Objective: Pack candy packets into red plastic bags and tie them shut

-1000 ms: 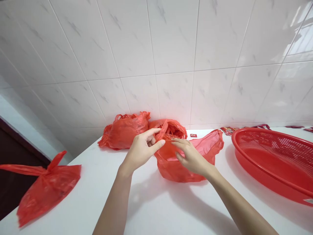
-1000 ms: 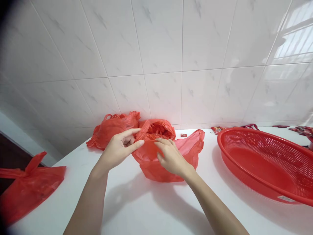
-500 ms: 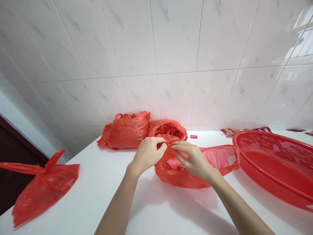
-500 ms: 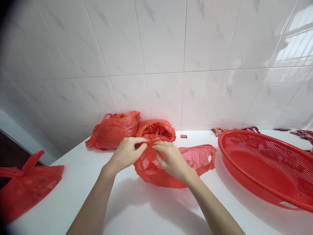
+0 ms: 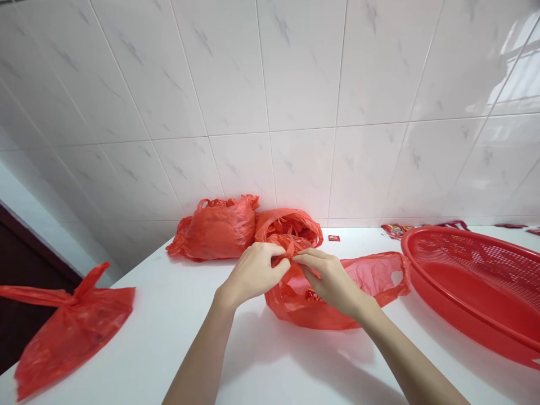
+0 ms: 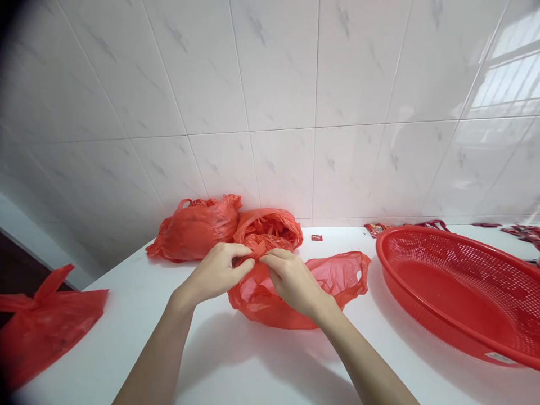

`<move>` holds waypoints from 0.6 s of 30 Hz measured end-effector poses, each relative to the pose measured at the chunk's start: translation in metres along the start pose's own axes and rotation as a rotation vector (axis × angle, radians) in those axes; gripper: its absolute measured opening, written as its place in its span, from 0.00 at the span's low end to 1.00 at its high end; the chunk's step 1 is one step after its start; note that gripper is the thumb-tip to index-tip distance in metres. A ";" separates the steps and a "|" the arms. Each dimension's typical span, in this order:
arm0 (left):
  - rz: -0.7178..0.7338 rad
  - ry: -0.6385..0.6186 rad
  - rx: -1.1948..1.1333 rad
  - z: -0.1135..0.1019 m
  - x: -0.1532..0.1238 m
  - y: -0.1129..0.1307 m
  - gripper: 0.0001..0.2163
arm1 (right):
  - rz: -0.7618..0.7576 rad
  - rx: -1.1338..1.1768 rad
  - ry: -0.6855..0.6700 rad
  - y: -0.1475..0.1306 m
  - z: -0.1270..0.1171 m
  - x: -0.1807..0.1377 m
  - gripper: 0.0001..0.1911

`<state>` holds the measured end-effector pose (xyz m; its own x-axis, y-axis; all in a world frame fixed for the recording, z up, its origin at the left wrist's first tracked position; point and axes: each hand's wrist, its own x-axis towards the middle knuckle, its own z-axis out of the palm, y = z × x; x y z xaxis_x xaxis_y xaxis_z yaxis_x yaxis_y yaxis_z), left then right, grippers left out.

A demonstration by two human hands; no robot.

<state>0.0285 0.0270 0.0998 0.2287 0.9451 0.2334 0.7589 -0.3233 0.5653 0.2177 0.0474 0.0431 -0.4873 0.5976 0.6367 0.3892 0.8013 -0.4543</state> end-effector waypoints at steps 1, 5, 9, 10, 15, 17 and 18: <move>0.014 0.006 -0.051 -0.001 0.000 0.000 0.14 | 0.006 0.005 0.008 0.000 0.000 0.000 0.19; 0.017 -0.039 -0.153 -0.003 0.002 -0.002 0.14 | 0.006 0.000 0.059 0.000 -0.002 0.001 0.18; 0.012 -0.056 -0.118 0.001 0.004 -0.003 0.14 | 0.012 0.026 0.012 -0.001 -0.002 0.000 0.18; 0.013 -0.051 -0.113 0.002 0.005 -0.003 0.14 | 0.021 0.042 -0.005 -0.002 -0.002 0.001 0.18; 0.014 -0.067 -0.172 0.001 0.005 -0.004 0.14 | 0.049 0.146 -0.023 -0.004 -0.008 0.002 0.17; 0.015 -0.092 -0.191 0.001 0.005 -0.005 0.14 | 0.052 0.194 -0.042 -0.006 -0.011 0.002 0.16; 0.021 -0.102 -0.196 0.001 0.005 -0.005 0.14 | 0.059 0.221 -0.063 -0.006 -0.012 0.003 0.15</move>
<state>0.0266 0.0337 0.0968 0.3113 0.9348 0.1710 0.6223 -0.3365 0.7067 0.2232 0.0436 0.0553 -0.5190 0.6386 0.5682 0.2416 0.7472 -0.6191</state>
